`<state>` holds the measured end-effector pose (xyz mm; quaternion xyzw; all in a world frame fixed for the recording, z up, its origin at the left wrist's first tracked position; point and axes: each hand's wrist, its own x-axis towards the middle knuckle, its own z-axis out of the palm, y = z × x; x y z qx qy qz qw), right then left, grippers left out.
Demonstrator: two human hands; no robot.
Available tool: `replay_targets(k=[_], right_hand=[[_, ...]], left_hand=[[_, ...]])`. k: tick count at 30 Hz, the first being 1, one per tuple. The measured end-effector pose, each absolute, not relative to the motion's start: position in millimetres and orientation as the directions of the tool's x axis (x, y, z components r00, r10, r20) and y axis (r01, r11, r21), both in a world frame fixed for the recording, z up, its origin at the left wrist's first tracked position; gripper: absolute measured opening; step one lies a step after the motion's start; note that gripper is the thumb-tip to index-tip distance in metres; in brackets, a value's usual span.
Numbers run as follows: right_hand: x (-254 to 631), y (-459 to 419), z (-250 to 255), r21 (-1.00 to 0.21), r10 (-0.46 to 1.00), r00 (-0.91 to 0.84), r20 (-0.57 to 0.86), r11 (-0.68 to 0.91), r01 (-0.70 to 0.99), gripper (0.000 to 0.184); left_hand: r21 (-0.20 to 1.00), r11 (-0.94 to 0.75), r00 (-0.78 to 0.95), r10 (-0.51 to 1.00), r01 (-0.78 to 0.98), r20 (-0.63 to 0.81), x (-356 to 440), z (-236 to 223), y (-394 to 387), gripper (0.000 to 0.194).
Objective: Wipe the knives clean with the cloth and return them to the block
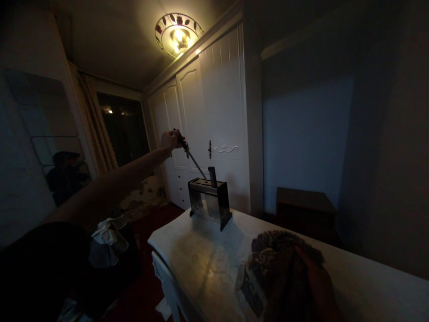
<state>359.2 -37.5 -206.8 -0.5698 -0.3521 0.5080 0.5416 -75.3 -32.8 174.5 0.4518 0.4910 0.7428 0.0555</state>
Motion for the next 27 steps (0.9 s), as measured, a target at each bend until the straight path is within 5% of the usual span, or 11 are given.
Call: replay_targets(k=[15, 27], right_hand=[[352.7, -58.7, -173.9, -0.901, 0.91, 0.158, -0.382, -0.33, -0.282, 0.045], [351.7, -59.6, -177.7, -0.929, 0.935, 0.192, -0.3, -0.24, -0.282, 0.043]], left_hand=[[0.731, -0.401, -0.458, 0.587, 0.552, 0.668, -61.4, 168.1, -10.9, 0.019], [0.654, -0.276, -0.4, 0.606, 0.705, 0.687, -69.0, 148.2, 35.5, 0.03]])
